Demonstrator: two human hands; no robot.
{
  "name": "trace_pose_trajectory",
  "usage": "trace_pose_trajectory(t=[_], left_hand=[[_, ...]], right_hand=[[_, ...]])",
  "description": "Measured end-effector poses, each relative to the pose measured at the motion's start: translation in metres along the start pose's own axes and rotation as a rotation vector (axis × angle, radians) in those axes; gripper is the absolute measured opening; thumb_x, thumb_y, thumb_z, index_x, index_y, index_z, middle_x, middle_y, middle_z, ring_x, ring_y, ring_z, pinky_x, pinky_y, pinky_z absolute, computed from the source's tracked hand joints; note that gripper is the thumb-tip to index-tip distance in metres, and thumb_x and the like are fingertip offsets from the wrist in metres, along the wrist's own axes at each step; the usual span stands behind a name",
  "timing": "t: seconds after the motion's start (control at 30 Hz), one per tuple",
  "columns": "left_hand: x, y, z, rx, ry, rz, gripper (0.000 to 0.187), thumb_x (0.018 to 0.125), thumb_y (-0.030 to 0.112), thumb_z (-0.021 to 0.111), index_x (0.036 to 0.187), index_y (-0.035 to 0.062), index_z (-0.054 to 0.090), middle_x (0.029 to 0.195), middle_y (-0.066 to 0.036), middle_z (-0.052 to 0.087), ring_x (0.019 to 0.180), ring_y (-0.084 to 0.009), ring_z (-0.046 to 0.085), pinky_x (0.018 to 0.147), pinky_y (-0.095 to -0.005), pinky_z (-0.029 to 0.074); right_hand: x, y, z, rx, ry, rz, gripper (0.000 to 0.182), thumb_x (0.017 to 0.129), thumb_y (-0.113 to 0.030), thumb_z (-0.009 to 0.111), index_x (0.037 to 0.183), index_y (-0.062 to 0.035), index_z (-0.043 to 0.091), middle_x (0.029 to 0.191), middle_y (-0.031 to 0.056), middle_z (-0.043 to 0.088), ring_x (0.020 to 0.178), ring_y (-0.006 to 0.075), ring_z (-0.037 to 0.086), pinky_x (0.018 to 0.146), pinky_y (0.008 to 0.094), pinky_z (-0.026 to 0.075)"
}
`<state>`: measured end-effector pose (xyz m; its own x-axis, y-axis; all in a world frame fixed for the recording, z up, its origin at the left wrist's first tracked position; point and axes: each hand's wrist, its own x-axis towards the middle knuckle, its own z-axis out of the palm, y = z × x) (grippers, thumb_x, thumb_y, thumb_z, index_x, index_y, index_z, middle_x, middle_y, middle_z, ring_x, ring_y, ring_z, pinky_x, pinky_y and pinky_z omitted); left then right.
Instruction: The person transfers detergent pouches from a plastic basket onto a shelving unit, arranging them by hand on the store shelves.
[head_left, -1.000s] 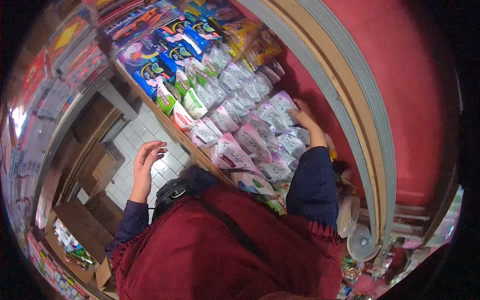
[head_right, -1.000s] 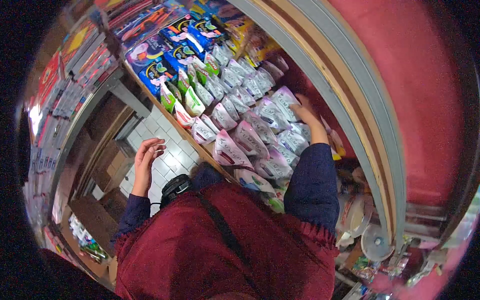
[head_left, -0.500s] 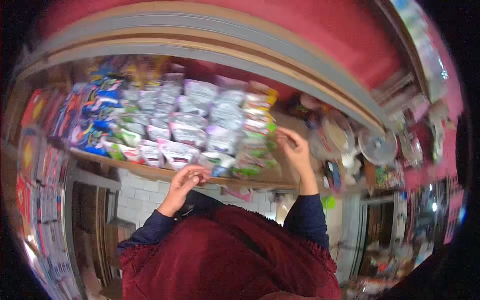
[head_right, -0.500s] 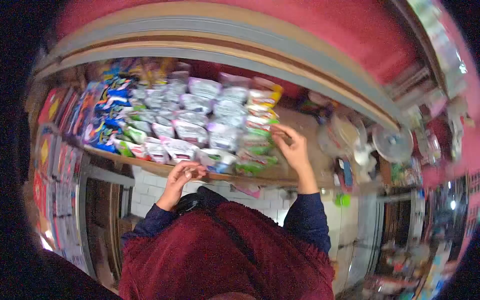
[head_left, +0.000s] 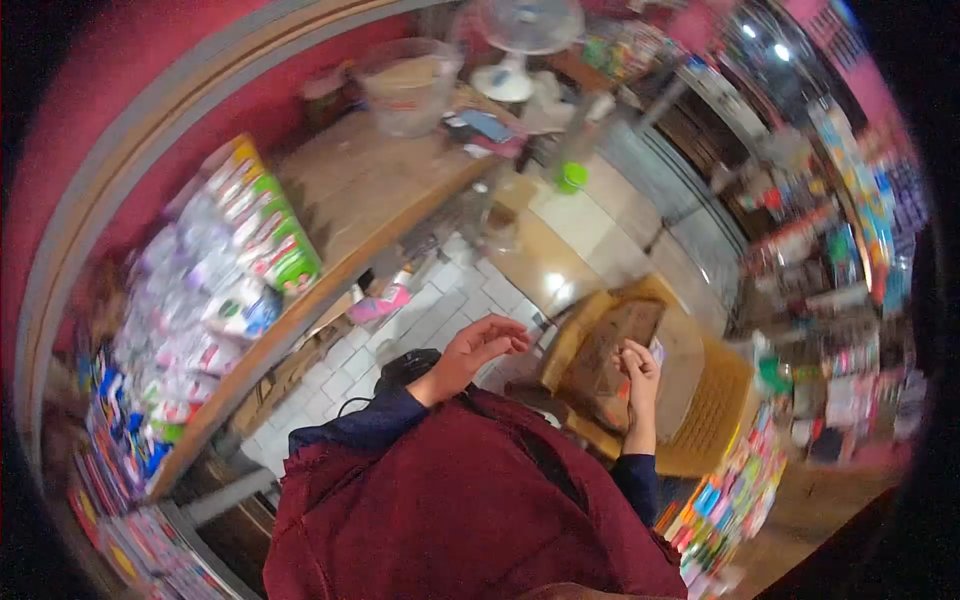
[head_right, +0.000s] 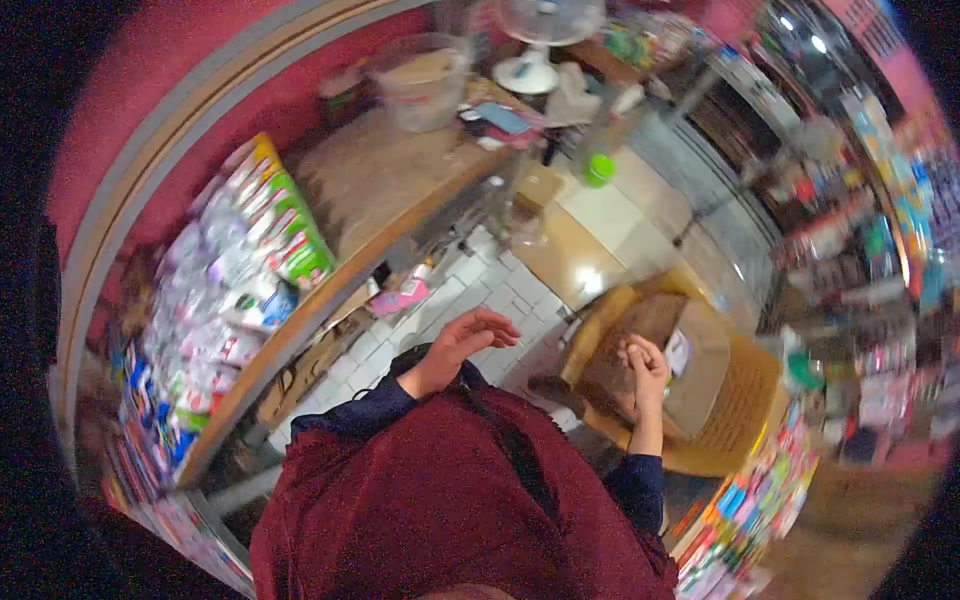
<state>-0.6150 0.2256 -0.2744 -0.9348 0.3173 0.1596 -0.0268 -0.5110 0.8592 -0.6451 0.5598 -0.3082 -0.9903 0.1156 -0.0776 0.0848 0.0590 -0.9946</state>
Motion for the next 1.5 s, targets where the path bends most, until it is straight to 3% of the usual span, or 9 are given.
trace_pose_trajectory(t=[0.2, 0.37, 0.67, 0.87, 1.0, 1.13, 1.27, 1.37, 1.5], left_hand=[[0.053, -0.033, 0.052, 0.05, -0.242, -0.262, 0.026, 0.09, 0.017, 0.047, 0.111, 0.001, 0.049, 0.106, -0.011, 0.057, 0.099, -0.0197, 0.055, 0.088, -0.0329, 0.042], [0.098, -0.054, 0.069, 0.1, -0.387, -0.375, 0.026, 0.089, 0.017, 0.046, 0.109, -0.0002, 0.05, 0.105, -0.013, 0.058, 0.098, -0.0214, 0.056, 0.088, -0.0343, 0.042], [0.213, -0.055, 0.02, 0.141, -0.448, -0.398, 0.028, 0.088, 0.02, 0.049, 0.107, -0.001, 0.05, 0.102, -0.014, 0.058, 0.096, -0.0237, 0.056, 0.088, -0.0371, 0.042], [0.27, -0.079, -0.005, 0.174, -0.453, -0.596, 0.027, 0.089, 0.019, 0.05, 0.108, 0.0009, 0.049, 0.102, -0.015, 0.058, 0.095, -0.024, 0.056, 0.086, -0.0373, 0.044], [0.305, -0.103, 0.021, 0.158, -0.592, -0.727, 0.026, 0.089, 0.018, 0.048, 0.107, 0.0005, 0.05, 0.102, -0.015, 0.058, 0.095, -0.0246, 0.056, 0.086, -0.038, 0.043], [0.346, -0.141, 0.05, 0.231, -0.655, -0.77, 0.025, 0.089, 0.017, 0.047, 0.106, -0.0011, 0.05, 0.101, -0.015, 0.058, 0.095, -0.0242, 0.056, 0.087, -0.0385, 0.043], [0.388, -0.173, 0.092, 0.281, -0.648, -0.798, 0.025, 0.088, 0.017, 0.048, 0.105, -0.0017, 0.05, 0.102, -0.015, 0.058, 0.094, -0.0235, 0.057, 0.087, -0.0382, 0.044], [0.407, -0.204, 0.113, 0.313, -0.59, -0.913, 0.024, 0.088, 0.016, 0.048, 0.104, -0.0018, 0.05, 0.103, -0.016, 0.058, 0.095, -0.0227, 0.057, 0.086, -0.0359, 0.044], [0.423, -0.228, 0.143, 0.401, -0.58, -0.978, 0.024, 0.088, 0.015, 0.048, 0.105, -0.0015, 0.05, 0.103, -0.016, 0.058, 0.096, -0.0224, 0.057, 0.087, -0.0337, 0.043]], right_hand=[[-0.055, 0.034, -0.031, 0.003, 0.209, -0.009, 0.023, 0.087, -0.015, 0.056, 0.105, -0.0009, 0.058, 0.092, 0.0085, 0.063, 0.08, 0.0118, 0.059, 0.07, 0.0238, 0.048], [-0.057, 0.095, 0.002, 0.156, 0.157, 0.099, 0.023, 0.084, -0.015, 0.06, 0.102, -0.0016, 0.061, 0.091, 0.0041, 0.063, 0.083, 0.0102, 0.058, 0.072, 0.0244, 0.047], [0.04, 0.1, 0.036, -0.113, 0.139, 0.06, 0.025, 0.084, -0.016, 0.059, 0.105, -0.0005, 0.059, 0.096, 0.0065, 0.063, 0.089, 0.0115, 0.057, 0.078, 0.0252, 0.045], [0.121, 0.1, 0.047, 0.223, 0.353, -0.018, 0.025, 0.08, -0.02, 0.064, 0.097, -0.0027, 0.063, 0.094, 0.0077, 0.064, 0.086, 0.0133, 0.059, 0.075, 0.028, 0.046], [0.121, 0.087, -0.008, 0.082, 0.604, -0.175, 0.022, 0.08, -0.017, 0.063, 0.097, -0.0027, 0.063, 0.088, 0.0056, 0.065, 0.079, 0.013, 0.06, 0.072, 0.0267, 0.047], [0.101, 0.112, -0.111, 0.566, 0.976, 0.019, 0.018, 0.085, -0.016, 0.058, 0.097, -0.0045, 0.063, 0.088, 0.0042, 0.064, 0.076, 0.0106, 0.059, 0.068, 0.0256, 0.048], [0.098, 0.202, -0.211, 0.544, 1.16, 0.257, 0.025, 0.082, -0.016, 0.058, 0.104, -0.0046, 0.061, 0.092, 0.0081, 0.065, 0.08, 0.0152, 0.062, 0.07, 0.028, 0.049], [0.112, 0.308, -0.253, -0.027, 1.108, 0.487, 0.033, 0.077, -0.022, 0.062, 0.107, -0.0054, 0.059, 0.096, 0.0125, 0.064, 0.085, 0.0228, 0.062, 0.076, 0.0312, 0.049], [0.136, 0.349, -0.274, -0.353, 0.97, 0.768, 0.051, 0.068, -0.021, 0.067, 0.115, -0.0075, 0.053, 0.108, 0.0163, 0.058, 0.1, 0.0309, 0.056, 0.086, 0.0367, 0.045]])
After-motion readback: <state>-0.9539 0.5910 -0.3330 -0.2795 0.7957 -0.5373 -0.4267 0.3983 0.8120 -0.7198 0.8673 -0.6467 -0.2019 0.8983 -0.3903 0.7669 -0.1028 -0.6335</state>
